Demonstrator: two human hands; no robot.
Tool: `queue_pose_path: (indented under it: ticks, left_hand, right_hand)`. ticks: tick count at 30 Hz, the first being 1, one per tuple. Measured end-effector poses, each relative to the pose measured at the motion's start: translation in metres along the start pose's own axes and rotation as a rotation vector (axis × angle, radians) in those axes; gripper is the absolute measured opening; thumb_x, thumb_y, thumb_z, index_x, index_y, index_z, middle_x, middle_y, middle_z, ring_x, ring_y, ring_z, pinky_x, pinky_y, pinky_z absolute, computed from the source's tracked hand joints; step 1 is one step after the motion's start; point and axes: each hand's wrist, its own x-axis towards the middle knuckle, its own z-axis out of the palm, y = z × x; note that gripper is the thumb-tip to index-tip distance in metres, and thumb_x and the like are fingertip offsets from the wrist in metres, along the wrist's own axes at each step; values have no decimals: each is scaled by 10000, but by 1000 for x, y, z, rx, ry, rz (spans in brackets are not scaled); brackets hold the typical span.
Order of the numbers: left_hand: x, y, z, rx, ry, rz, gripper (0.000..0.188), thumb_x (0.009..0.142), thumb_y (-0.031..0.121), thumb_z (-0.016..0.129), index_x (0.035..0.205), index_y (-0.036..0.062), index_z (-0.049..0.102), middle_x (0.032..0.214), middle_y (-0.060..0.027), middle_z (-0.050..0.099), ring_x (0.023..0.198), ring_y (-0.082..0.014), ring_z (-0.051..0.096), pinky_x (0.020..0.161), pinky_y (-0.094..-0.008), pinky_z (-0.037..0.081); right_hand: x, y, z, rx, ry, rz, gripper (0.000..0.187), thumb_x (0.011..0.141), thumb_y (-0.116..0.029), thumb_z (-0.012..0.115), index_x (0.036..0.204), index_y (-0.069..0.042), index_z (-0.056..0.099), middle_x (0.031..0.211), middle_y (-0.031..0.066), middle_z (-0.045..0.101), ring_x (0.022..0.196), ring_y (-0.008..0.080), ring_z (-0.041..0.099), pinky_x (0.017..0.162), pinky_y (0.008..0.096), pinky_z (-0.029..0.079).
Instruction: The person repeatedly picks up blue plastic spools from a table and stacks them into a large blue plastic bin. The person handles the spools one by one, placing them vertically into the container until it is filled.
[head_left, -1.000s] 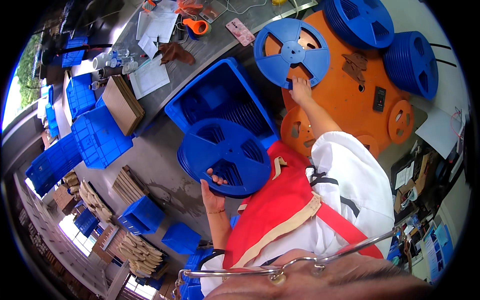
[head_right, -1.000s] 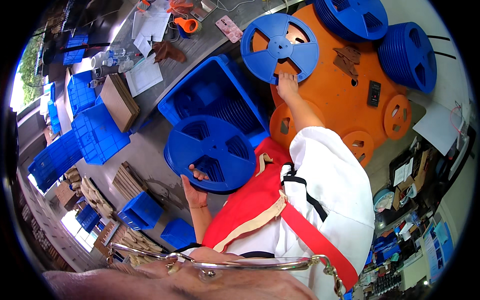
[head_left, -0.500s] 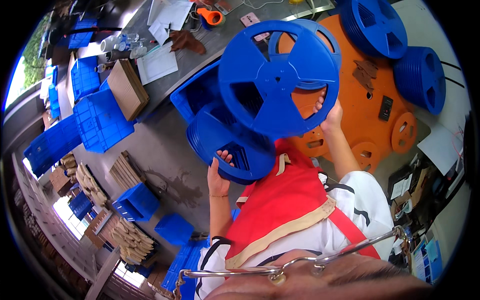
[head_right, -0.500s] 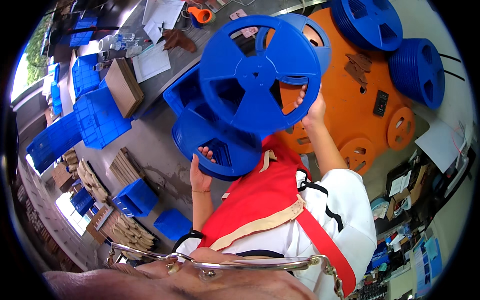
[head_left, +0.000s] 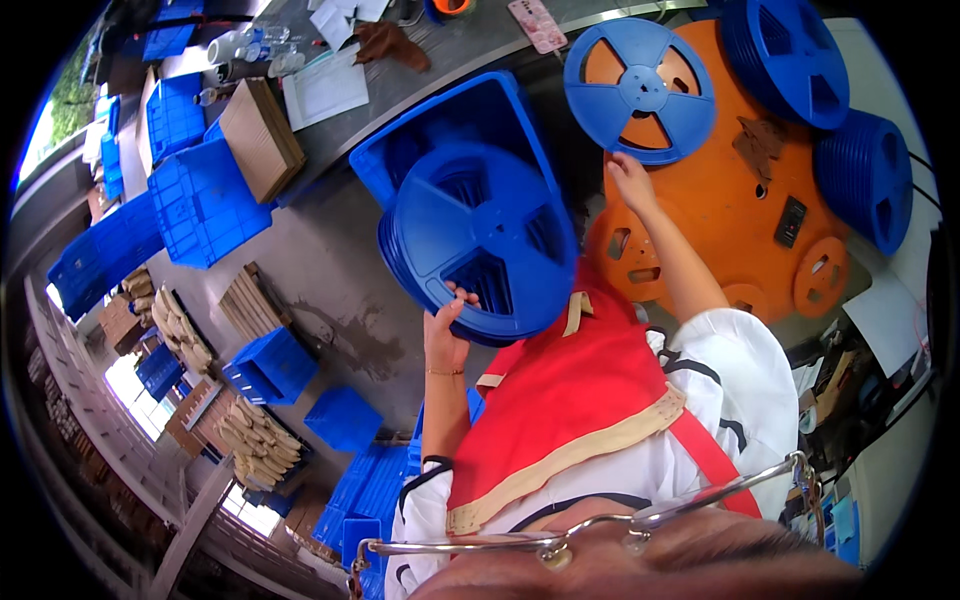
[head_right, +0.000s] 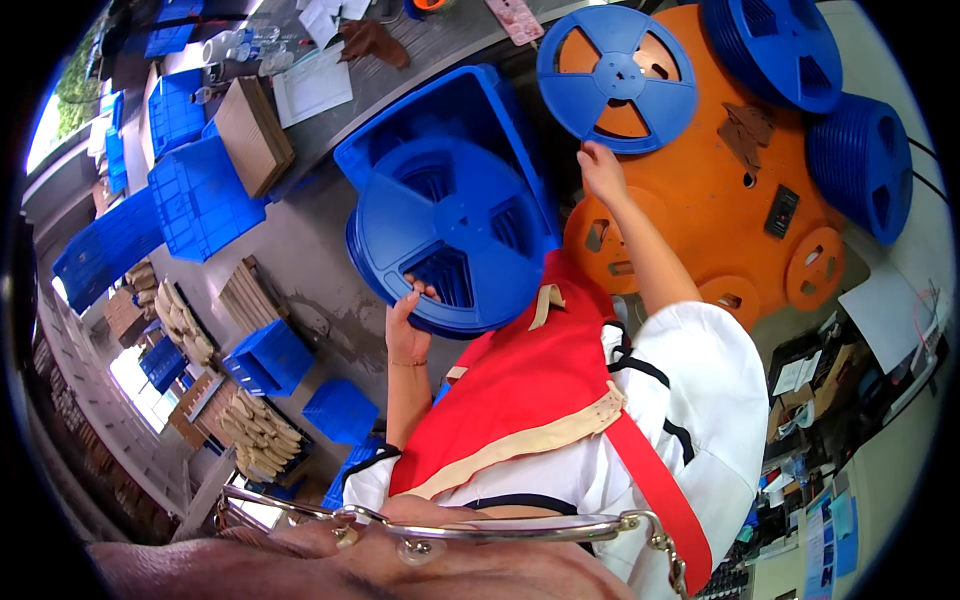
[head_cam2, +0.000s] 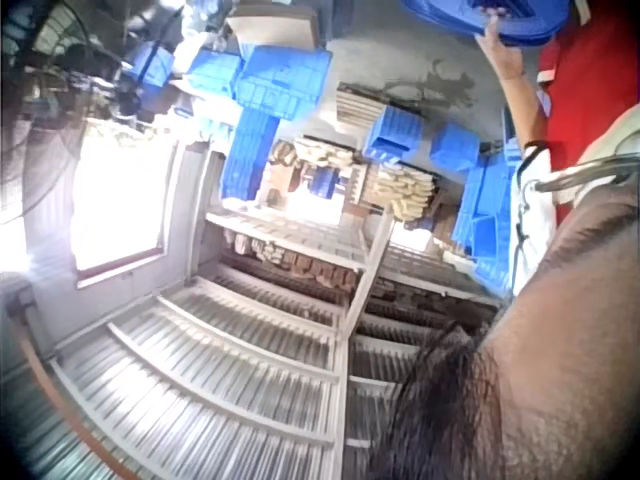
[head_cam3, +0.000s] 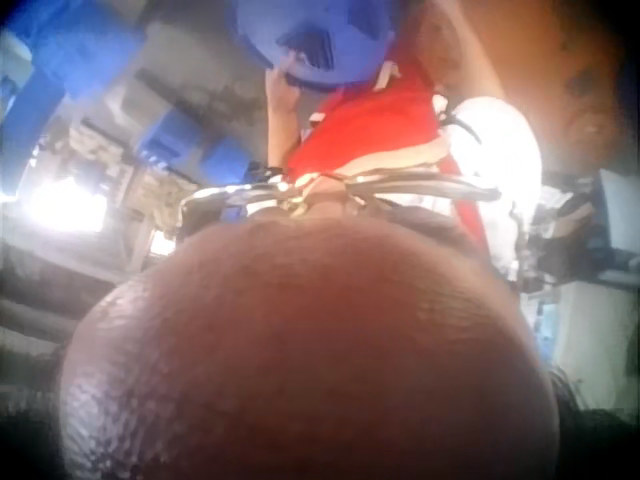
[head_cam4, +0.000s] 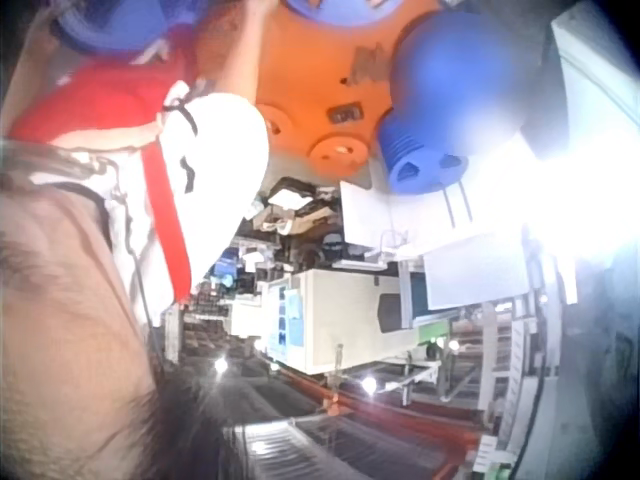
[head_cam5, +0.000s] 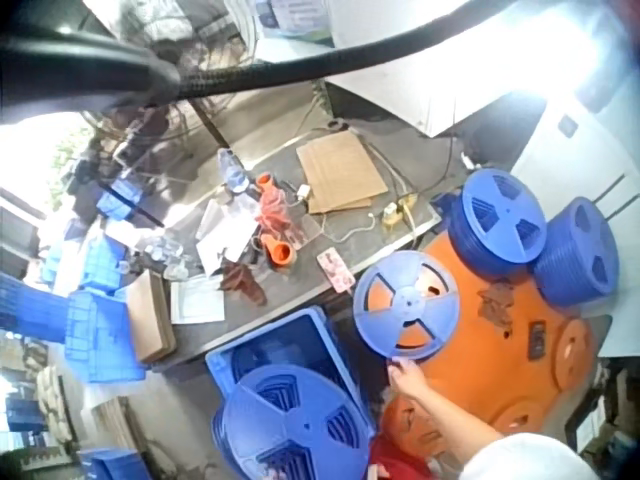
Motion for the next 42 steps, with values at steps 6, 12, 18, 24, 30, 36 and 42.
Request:
queue_pose_path:
  ticks: [6,12,18,24,30,36,42]
  left_hand:
    - [-12,-9,-29,-75,-49,-9,301,809,83,592,1087,49,482,888,-67,550,856,-214,556,814,-372,460]
    - [-12,-19,-61,-221,-191,1,313,878,262,528,1114,60,492,870,-44,545,815,-180,540,792,-347,458]
    - [-18,-21,-79,-258,-105,18,289,894,261,506,1110,68,505,900,-39,559,841,-178,548,774,-339,469]
    - [-16,-6,-91,-316,-166,40,326,869,249,568,1111,39,506,977,-76,570,884,-210,543,804,-341,459]
    - [-21,6,-127,-239,-199,80,543,833,411,588,1207,45,444,1086,-74,550,1000,-227,536,892,-362,435]
    - [-27,35,-147,69,-206,58,382,732,118,621,1072,18,477,947,-89,556,878,-212,571,792,-331,479]
    - [-32,30,-156,257,-184,-41,299,676,32,648,960,3,560,888,-72,617,846,-153,586,793,-287,454]
  right_hand:
    - [25,8,-8,-829,-15,-108,575,774,-264,630,1261,-54,407,1186,157,490,1140,311,435,1031,433,252]
    - [-16,-41,-27,-536,226,-535,328,749,-200,658,1015,-44,545,926,92,556,892,276,511,820,397,376]
    - [-91,-124,-89,912,382,-52,264,916,-258,466,897,-11,557,715,83,520,644,185,517,610,363,447]
    - [-137,-128,-60,1484,-102,318,304,920,-292,309,908,-63,509,581,14,440,502,129,422,493,278,367]
    - [-172,-141,1,1386,-371,543,379,930,-349,287,903,-57,526,560,-1,424,472,116,399,470,260,355]
    - [-174,-122,68,535,-96,549,560,933,-482,251,914,-13,557,665,91,587,622,230,577,603,354,466]
    - [-232,-143,179,8,-855,162,1043,767,-492,615,1363,101,-2,1375,308,230,1317,342,223,1067,355,206]
